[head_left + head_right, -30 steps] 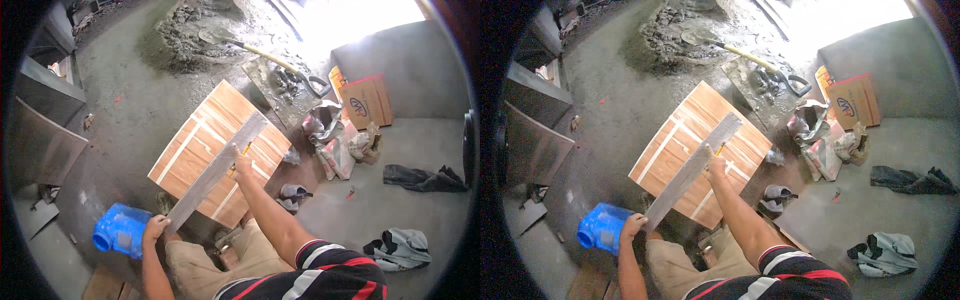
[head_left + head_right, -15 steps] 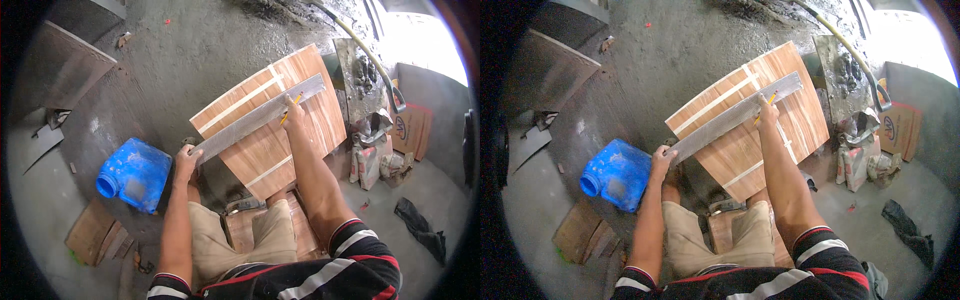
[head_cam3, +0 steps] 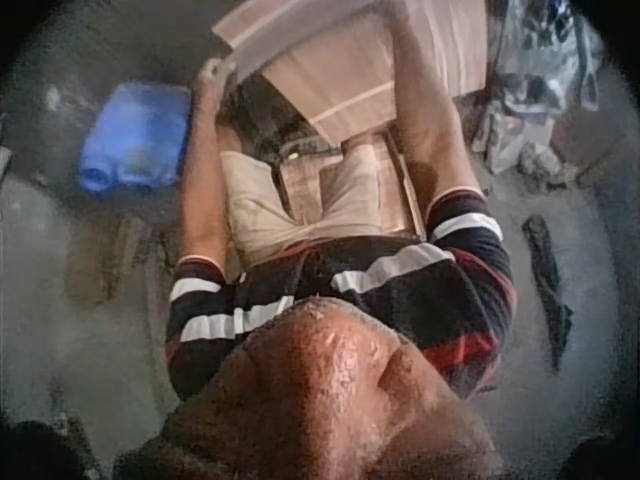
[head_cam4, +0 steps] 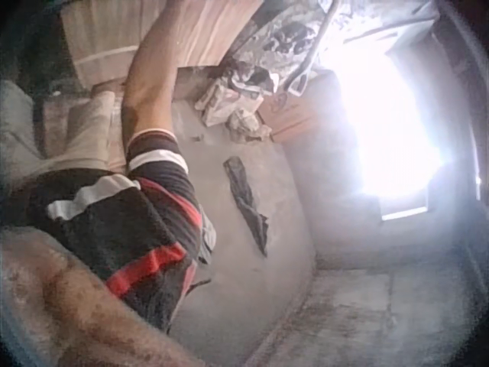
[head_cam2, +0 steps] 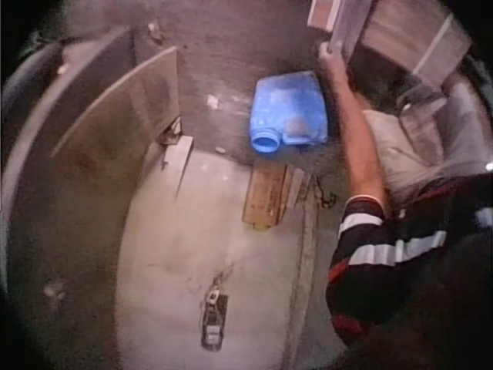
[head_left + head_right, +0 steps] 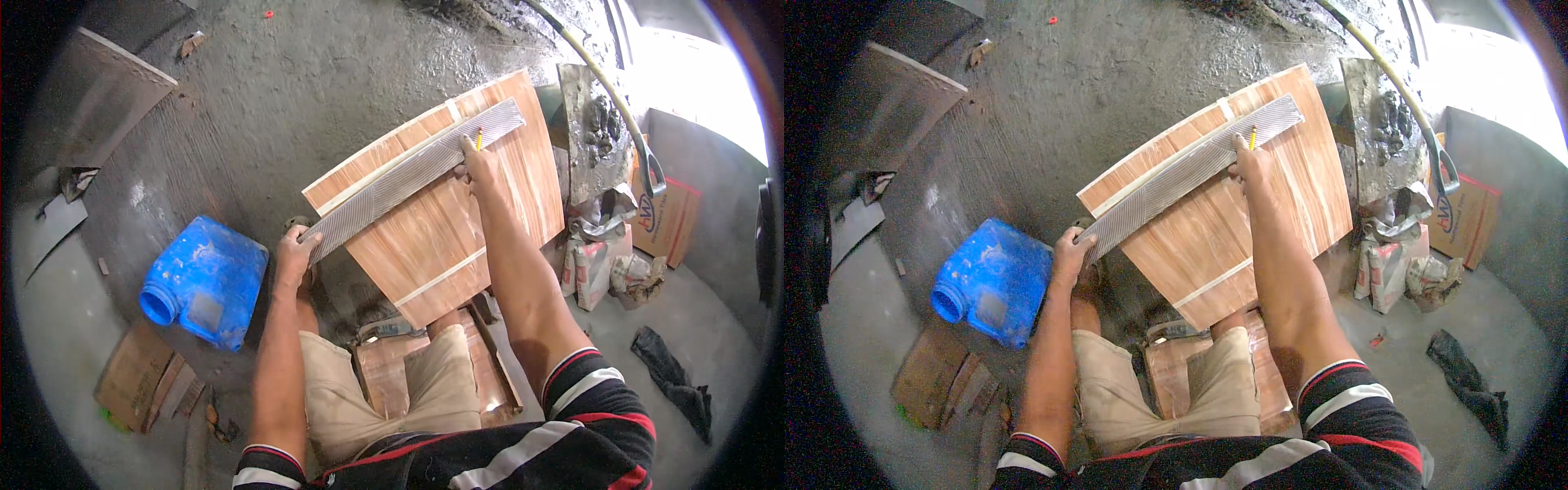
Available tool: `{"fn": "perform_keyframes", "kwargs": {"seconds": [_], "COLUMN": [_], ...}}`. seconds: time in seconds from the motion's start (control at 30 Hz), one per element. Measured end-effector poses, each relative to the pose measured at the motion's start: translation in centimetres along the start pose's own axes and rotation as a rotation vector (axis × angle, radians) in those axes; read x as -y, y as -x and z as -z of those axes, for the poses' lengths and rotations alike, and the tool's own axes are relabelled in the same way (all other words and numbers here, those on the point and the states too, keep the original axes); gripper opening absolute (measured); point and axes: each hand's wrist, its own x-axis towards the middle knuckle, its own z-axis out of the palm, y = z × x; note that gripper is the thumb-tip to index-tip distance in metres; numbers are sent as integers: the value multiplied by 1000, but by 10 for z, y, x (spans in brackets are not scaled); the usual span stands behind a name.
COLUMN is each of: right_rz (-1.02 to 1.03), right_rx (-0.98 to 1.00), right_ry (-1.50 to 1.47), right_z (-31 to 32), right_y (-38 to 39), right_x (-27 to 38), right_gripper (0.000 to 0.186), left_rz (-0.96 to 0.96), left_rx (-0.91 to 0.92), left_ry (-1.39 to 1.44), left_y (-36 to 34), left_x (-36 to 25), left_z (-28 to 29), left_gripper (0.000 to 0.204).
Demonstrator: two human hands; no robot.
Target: The person marks a tile with a pencil using a straightedge. They place the tile onto mortar on a countertop and check its alignment using a spirit level and a tape measure. The person taps the tile with a hammer to adjust its position and verifies the levelness several times.
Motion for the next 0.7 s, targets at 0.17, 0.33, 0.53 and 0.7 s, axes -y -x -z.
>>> {"fn": "perform_keyframes", "kwargs": {"seconds": [0.17,0.33,0.53,0.7], "right_rz": [-11,-112,-128,-130], "right_rx": [-55,2,11,70], "right_ry": [17,-55,-45,-27], "right_z": [9,5,8,5], "right_y": [-4,26,20,21], "right_x": [3,25,20,17], "right_gripper": [50,50,47,49], "left_rz": [20,30,-18,-22], "left_rx": [0,40,25,11], "left_ry": [-7,-20,-52,-99], "left_y": [1,3,3,-1], "left_x": [-13,-10,-17,-10], "left_z": [-7,3,-1,3], "left_gripper": [28,30,29,30]}}
